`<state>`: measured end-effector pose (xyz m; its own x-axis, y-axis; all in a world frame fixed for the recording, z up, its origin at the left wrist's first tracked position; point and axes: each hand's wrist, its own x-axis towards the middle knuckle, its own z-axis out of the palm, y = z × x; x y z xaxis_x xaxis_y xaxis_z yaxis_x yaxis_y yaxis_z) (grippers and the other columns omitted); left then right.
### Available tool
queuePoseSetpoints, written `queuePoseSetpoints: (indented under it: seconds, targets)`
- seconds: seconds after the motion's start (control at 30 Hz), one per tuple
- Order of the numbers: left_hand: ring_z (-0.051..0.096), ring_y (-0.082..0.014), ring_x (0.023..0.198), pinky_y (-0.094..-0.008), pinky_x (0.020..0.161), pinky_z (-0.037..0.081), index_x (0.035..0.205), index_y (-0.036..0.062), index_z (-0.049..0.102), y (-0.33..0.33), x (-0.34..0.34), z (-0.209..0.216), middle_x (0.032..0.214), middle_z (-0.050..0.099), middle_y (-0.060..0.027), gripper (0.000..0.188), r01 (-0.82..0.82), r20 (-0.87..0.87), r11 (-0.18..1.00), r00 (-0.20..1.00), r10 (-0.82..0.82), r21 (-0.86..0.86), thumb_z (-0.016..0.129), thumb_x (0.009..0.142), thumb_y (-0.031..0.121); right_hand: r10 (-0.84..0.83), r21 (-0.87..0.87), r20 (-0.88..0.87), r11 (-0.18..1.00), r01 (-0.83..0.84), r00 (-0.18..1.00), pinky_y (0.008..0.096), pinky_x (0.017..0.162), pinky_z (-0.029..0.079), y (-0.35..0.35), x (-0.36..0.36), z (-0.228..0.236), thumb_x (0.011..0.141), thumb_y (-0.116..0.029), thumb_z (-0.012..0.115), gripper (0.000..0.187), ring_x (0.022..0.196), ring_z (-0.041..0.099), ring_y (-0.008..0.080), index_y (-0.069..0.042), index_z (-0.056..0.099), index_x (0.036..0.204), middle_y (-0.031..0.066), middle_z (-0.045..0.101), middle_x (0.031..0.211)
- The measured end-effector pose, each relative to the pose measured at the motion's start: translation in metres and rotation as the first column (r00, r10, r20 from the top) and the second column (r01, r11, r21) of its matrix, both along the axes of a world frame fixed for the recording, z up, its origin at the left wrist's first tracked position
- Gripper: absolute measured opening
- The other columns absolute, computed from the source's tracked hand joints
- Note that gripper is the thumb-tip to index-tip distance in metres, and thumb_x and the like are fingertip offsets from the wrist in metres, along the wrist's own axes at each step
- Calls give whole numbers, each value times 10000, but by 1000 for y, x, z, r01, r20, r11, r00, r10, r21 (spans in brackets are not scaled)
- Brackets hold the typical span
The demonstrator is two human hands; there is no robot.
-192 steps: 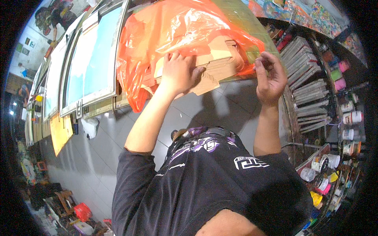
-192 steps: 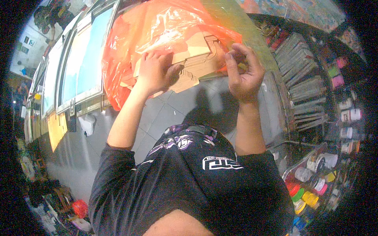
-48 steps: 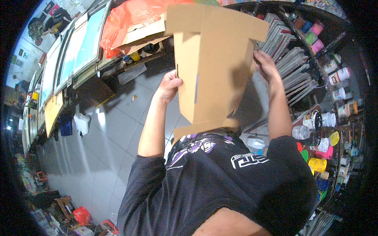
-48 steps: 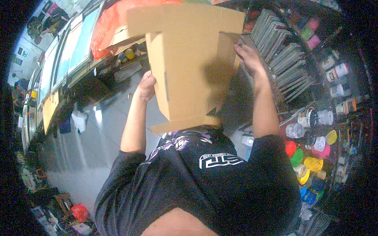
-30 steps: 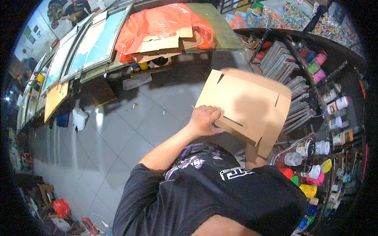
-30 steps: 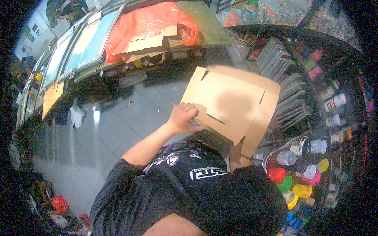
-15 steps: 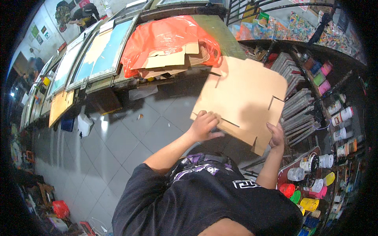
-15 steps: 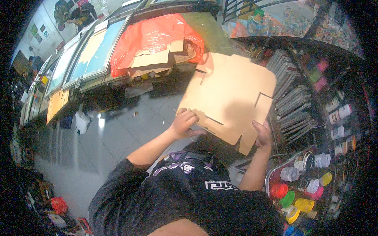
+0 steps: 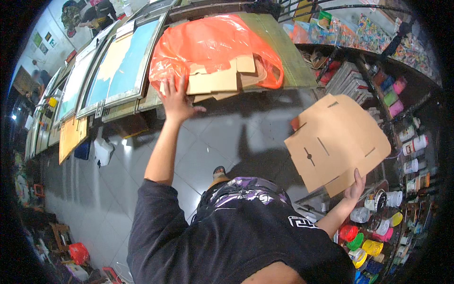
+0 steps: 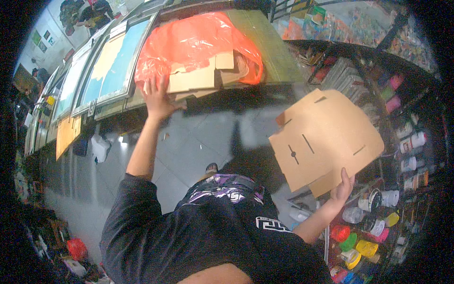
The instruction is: The person moves a screen printing frame and then assembles flat cardboard pieces into small boxes. They fold the flaps and tuck them to form the box shape, handling each unit individually.
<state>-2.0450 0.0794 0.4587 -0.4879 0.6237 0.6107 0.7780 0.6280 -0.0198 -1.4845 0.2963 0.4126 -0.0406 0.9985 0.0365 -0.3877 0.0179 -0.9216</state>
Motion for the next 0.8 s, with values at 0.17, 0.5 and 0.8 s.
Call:
queuePoseSetpoints:
  seconds: [0.17, 0.5, 0.8]
  targets:
    - [318, -323, 1269, -545, 1034, 142, 1304, 230, 435, 7, -29, -35, 1349, 377, -135, 760, 62, -108, 989, 993, -48, 136, 709, 598, 297, -56, 12, -21, 998, 56, 998, 392, 937, 406, -8, -20, 19, 849, -47, 551, 524, 1129, 486, 274, -1, 345, 1328, 152, 463, 1272]
    - [405, -243, 1228, -487, 1038, 131, 1162, 221, 582, -5, -71, 4, 1283, 498, -67, 544, 342, -106, 917, 939, -326, 207, 639, 621, 221, -174, 140, -39, 974, 178, 984, 414, 1004, 341, 6, -76, 60, 898, -116, 492, 530, 1215, 406, 269, -11, 275, 1369, 143, 378, 1353]
    - [405, -271, 1211, -480, 1035, 176, 1230, 91, 501, -18, -54, 51, 1268, 464, -144, 762, 378, 125, 909, 907, -402, 178, 737, 604, 457, -217, 328, -204, 904, 275, 955, 403, 1020, 307, 67, -119, 168, 947, -213, 363, 477, 1206, 406, 273, 21, 285, 1355, 151, 398, 1330]
